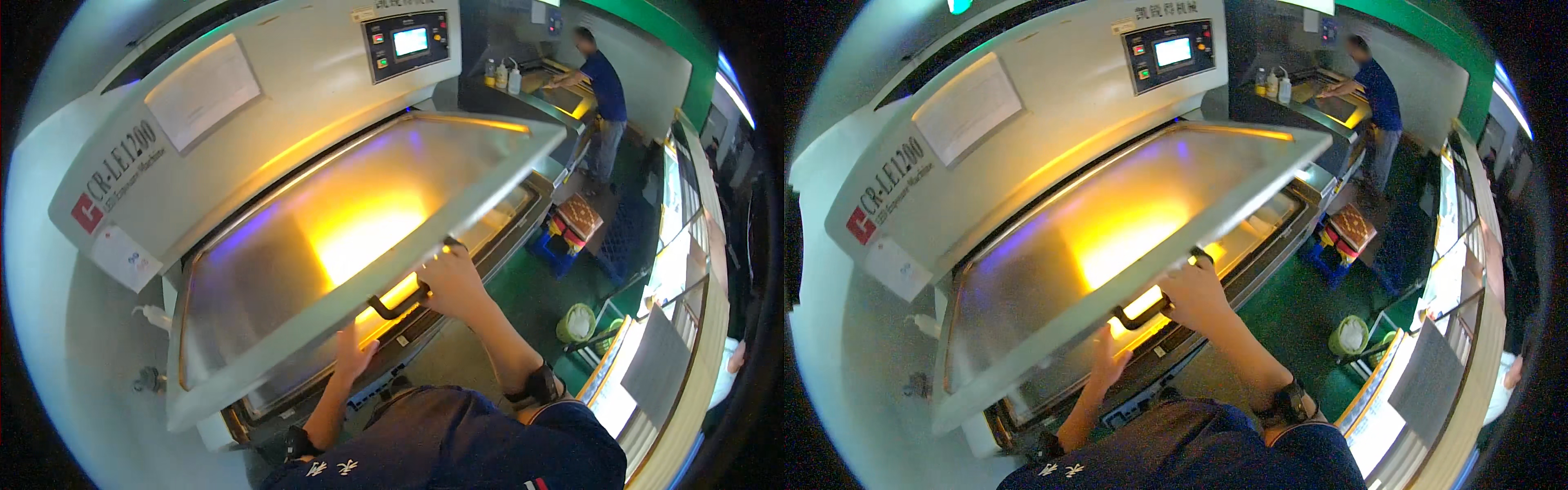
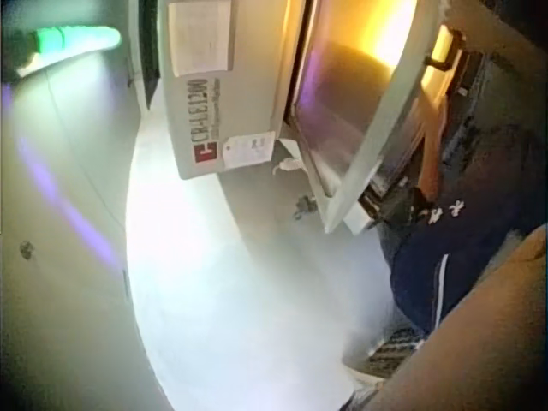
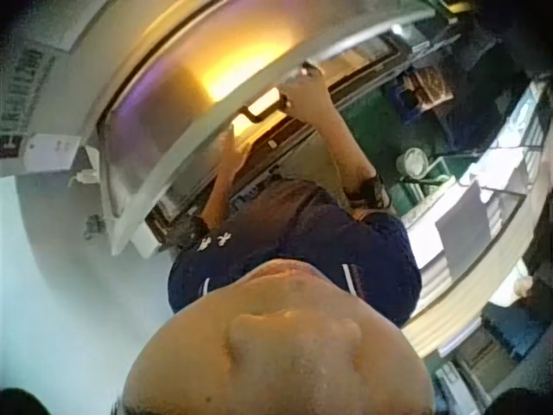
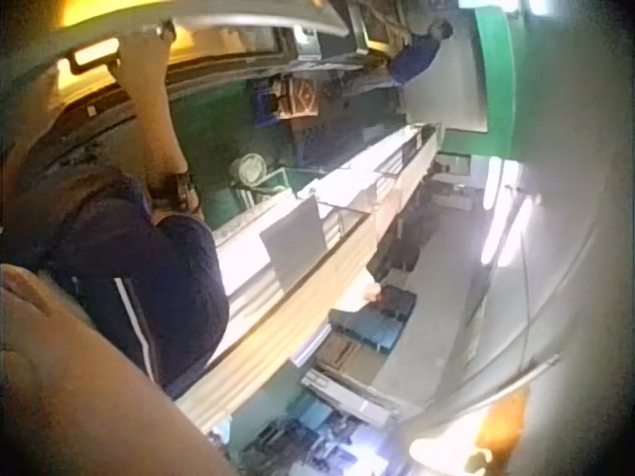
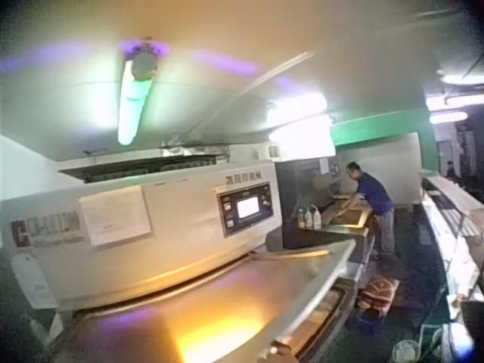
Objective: Operating an LED exposure machine to process panels, including loading, smoothing with a roller, and unloading.
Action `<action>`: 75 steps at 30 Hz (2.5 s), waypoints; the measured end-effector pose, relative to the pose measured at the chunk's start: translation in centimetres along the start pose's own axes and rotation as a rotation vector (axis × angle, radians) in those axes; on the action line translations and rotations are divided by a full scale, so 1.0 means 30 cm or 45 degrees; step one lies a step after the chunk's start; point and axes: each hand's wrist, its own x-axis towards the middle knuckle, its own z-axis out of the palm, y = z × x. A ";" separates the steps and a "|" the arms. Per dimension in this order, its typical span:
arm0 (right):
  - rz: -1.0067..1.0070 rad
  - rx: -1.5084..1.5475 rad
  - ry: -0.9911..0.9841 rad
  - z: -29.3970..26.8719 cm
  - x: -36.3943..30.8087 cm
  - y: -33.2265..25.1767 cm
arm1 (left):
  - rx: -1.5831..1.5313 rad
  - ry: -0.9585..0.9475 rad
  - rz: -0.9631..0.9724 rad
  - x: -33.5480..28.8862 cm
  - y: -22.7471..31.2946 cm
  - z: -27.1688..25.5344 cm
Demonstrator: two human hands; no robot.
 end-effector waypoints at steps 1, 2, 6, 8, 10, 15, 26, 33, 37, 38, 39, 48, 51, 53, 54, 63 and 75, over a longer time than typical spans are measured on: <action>0.002 -0.071 -0.163 0.075 -0.017 0.018 | -0.180 -0.217 -0.019 -0.009 0.072 0.000; 0.012 -0.151 -0.333 0.160 -0.037 0.036 | -0.200 -0.200 -0.034 -0.015 0.145 0.001; 0.084 -0.146 -0.890 0.479 -0.160 0.030 | -0.664 -1.171 0.169 0.020 0.342 -0.058; 0.186 -0.200 -0.983 0.653 -0.221 0.054 | -0.748 -1.288 0.071 0.082 0.354 -0.127; 0.150 -0.191 -1.060 0.720 -0.212 0.063 | -0.240 -0.691 0.203 0.150 0.216 -0.201; 0.143 -0.077 -1.141 0.764 -0.254 0.070 | 0.802 -0.028 -0.233 0.051 -0.444 -0.160; 0.097 -0.054 -0.480 0.858 -0.622 -0.032 | 0.934 0.090 -0.625 -0.006 -0.386 -0.221; 1.020 0.959 -0.269 1.000 -1.130 0.110 | 0.860 -0.041 -0.695 -0.026 -0.322 -0.267; 1.362 1.341 -0.327 1.053 -1.354 0.209 | 0.746 -0.069 -1.027 -0.004 -0.306 -0.141; 1.232 1.075 -0.412 1.067 -1.377 0.229 | 0.721 -0.147 -1.082 0.045 -0.215 -0.121; 1.083 0.817 -0.508 1.078 -1.407 0.247 | 0.691 -0.231 -1.148 0.121 -0.131 -0.090; 0.493 1.108 -0.762 1.152 -0.694 0.364 | 0.674 -0.372 -1.232 0.252 -0.154 -0.083; 0.298 0.802 -0.698 1.248 -0.511 0.536 | 0.681 -0.386 -1.231 0.288 -0.173 -0.011; 0.407 0.751 -0.780 1.278 -0.457 0.554 | 0.682 -0.355 -1.212 0.242 -0.183 -0.023; 0.366 0.670 -0.779 1.278 -0.460 0.577 | 0.686 -0.350 -1.209 0.216 -0.190 -0.017; -0.094 0.254 -0.685 1.422 -0.508 0.541 | 0.754 -0.326 -1.197 0.215 -0.203 -0.025; 0.004 0.364 -0.423 1.341 -0.603 0.356 | 0.719 -0.360 -1.265 0.240 -0.222 -0.020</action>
